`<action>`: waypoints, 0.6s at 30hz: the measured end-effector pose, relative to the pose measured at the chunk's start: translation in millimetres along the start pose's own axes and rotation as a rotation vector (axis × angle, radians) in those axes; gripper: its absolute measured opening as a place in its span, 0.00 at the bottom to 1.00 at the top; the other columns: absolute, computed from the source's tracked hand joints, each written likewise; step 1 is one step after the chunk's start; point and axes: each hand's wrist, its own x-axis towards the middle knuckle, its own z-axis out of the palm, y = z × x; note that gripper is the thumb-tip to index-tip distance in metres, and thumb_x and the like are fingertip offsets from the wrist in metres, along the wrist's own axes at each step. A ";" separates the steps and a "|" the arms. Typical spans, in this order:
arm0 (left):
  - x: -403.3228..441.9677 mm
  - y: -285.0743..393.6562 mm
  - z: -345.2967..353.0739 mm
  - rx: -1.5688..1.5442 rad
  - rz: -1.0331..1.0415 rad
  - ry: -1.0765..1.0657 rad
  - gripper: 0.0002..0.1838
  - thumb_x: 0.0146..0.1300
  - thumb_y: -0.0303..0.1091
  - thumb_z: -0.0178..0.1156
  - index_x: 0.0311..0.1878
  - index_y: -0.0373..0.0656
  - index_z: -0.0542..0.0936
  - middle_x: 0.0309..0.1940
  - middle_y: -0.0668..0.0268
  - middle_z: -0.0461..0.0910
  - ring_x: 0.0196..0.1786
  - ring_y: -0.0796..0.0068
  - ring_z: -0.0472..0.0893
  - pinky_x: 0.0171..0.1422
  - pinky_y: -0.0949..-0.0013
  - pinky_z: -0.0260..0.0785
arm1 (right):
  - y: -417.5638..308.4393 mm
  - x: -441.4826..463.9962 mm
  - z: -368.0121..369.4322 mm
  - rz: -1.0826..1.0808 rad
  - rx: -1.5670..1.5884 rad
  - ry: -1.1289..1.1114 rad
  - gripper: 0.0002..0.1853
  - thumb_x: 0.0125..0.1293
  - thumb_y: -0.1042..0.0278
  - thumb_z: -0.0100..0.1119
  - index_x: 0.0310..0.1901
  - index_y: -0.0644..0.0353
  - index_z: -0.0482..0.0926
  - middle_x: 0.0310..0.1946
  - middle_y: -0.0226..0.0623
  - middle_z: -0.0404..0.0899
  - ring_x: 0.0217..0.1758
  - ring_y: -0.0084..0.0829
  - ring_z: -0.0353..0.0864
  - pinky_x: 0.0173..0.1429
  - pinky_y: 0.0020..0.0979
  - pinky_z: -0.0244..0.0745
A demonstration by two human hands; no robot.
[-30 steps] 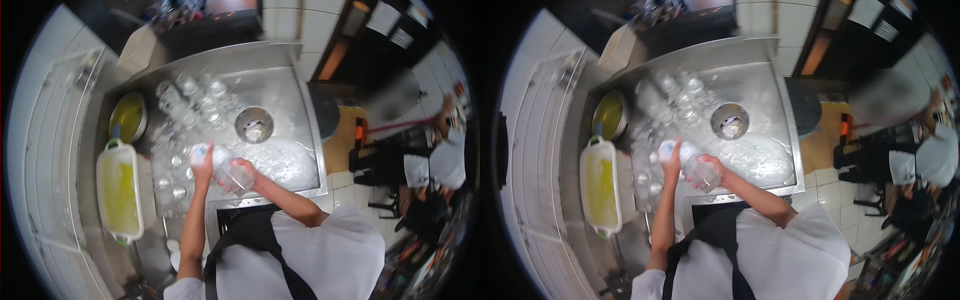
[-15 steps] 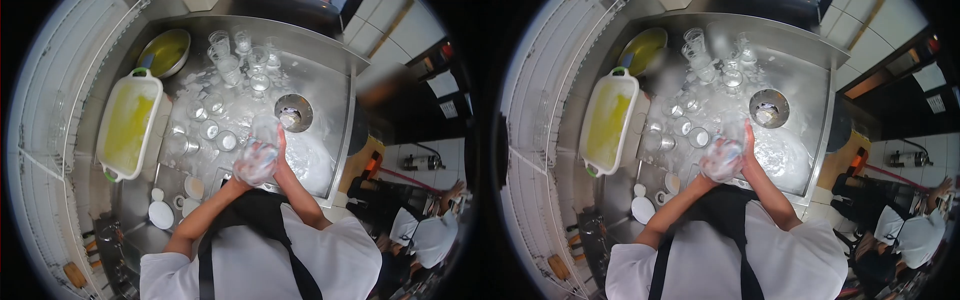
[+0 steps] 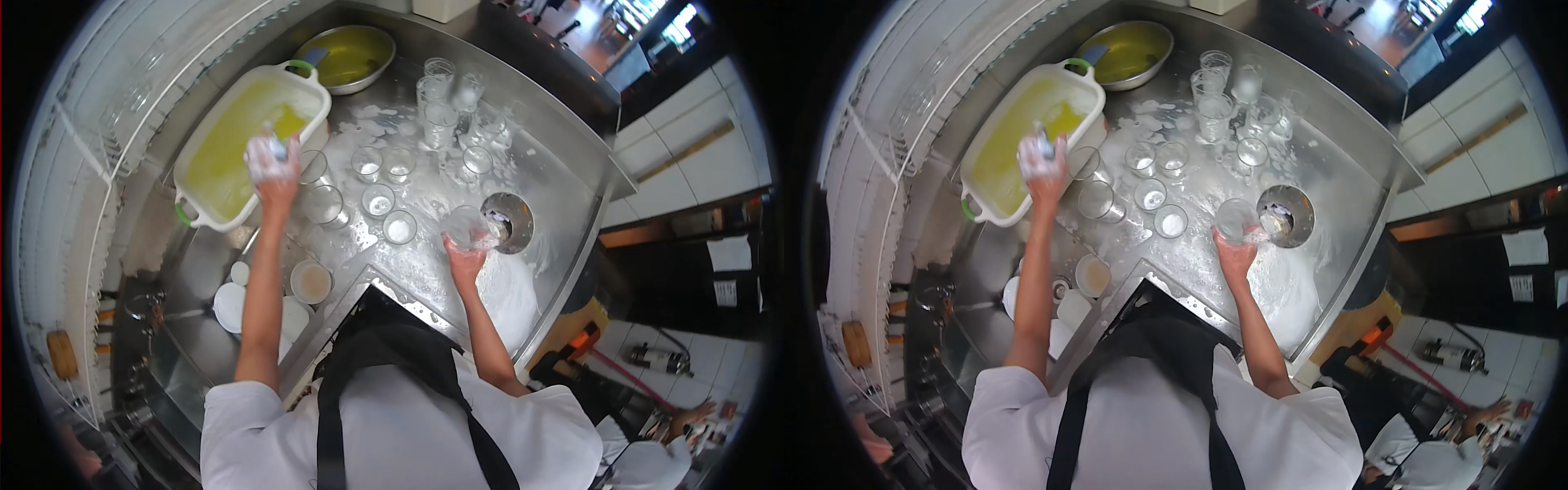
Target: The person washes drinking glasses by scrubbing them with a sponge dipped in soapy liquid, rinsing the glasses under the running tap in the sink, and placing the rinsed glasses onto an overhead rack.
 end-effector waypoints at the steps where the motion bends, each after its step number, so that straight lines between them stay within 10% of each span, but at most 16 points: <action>1: 9.6 -22.3 13.5 0.119 0.066 0.132 0.17 0.60 0.36 0.65 0.47 0.35 0.77 0.44 0.53 0.76 0.48 0.50 0.76 0.52 0.58 0.70 | 9.6 1.4 8.3 -0.047 -0.064 -0.038 0.38 0.42 0.57 0.80 0.48 0.71 0.68 0.41 0.46 0.73 0.48 0.49 0.76 0.58 0.41 0.70; 4: 9.3 -26.6 16.0 0.085 0.184 0.157 0.17 0.59 0.36 0.65 0.47 0.35 0.77 0.45 0.52 0.75 0.47 0.50 0.77 0.51 0.56 0.71 | 18.7 2.8 21.3 -0.096 -0.114 -0.080 0.42 0.46 0.60 0.78 0.58 0.72 0.65 0.47 0.48 0.72 0.51 0.42 0.73 0.57 0.38 0.69; 8: -84.5 55.0 21.2 -0.598 0.075 -0.471 0.18 0.56 0.32 0.65 0.49 0.37 0.78 0.48 0.53 0.75 0.48 0.54 0.78 0.51 0.60 0.73 | 24.9 19.7 35.0 -0.182 -0.140 -0.186 0.39 0.52 0.66 0.74 0.62 0.70 0.63 0.51 0.50 0.72 0.56 0.44 0.73 0.59 0.40 0.69; 9: -107.7 72.9 36.9 -0.473 0.354 -0.421 0.32 0.58 0.36 0.61 0.67 0.43 0.66 0.59 0.46 0.67 0.42 0.48 0.77 0.52 0.56 0.72 | 23.0 25.6 41.2 -0.210 -0.122 -0.183 0.35 0.55 0.69 0.70 0.63 0.66 0.63 0.53 0.52 0.71 0.58 0.48 0.73 0.59 0.42 0.70; 12: -126.8 126.2 31.5 -0.030 0.468 -0.862 0.38 0.59 0.35 0.60 0.73 0.50 0.58 0.72 0.43 0.50 0.49 0.45 0.77 0.53 0.57 0.75 | 0.5 27.1 33.3 -0.172 0.018 -0.195 0.34 0.60 0.72 0.64 0.66 0.60 0.59 0.59 0.55 0.68 0.61 0.52 0.72 0.58 0.44 0.73; 14: -129.1 137.1 49.5 -0.069 0.062 -1.238 0.38 0.60 0.34 0.57 0.75 0.56 0.56 0.76 0.46 0.37 0.67 0.44 0.65 0.56 0.60 0.74 | -8.7 29.1 25.4 -0.117 0.150 -0.219 0.36 0.61 0.72 0.62 0.69 0.60 0.55 0.63 0.56 0.65 0.62 0.52 0.72 0.57 0.44 0.75; 18: -147.1 122.5 93.3 -0.076 -0.065 -1.133 0.37 0.61 0.31 0.55 0.74 0.55 0.56 0.76 0.47 0.36 0.71 0.43 0.60 0.57 0.62 0.74 | 25.7 -6.3 -8.5 -0.048 0.089 -0.293 0.37 0.63 0.69 0.62 0.70 0.61 0.54 0.60 0.55 0.68 0.57 0.48 0.77 0.54 0.42 0.76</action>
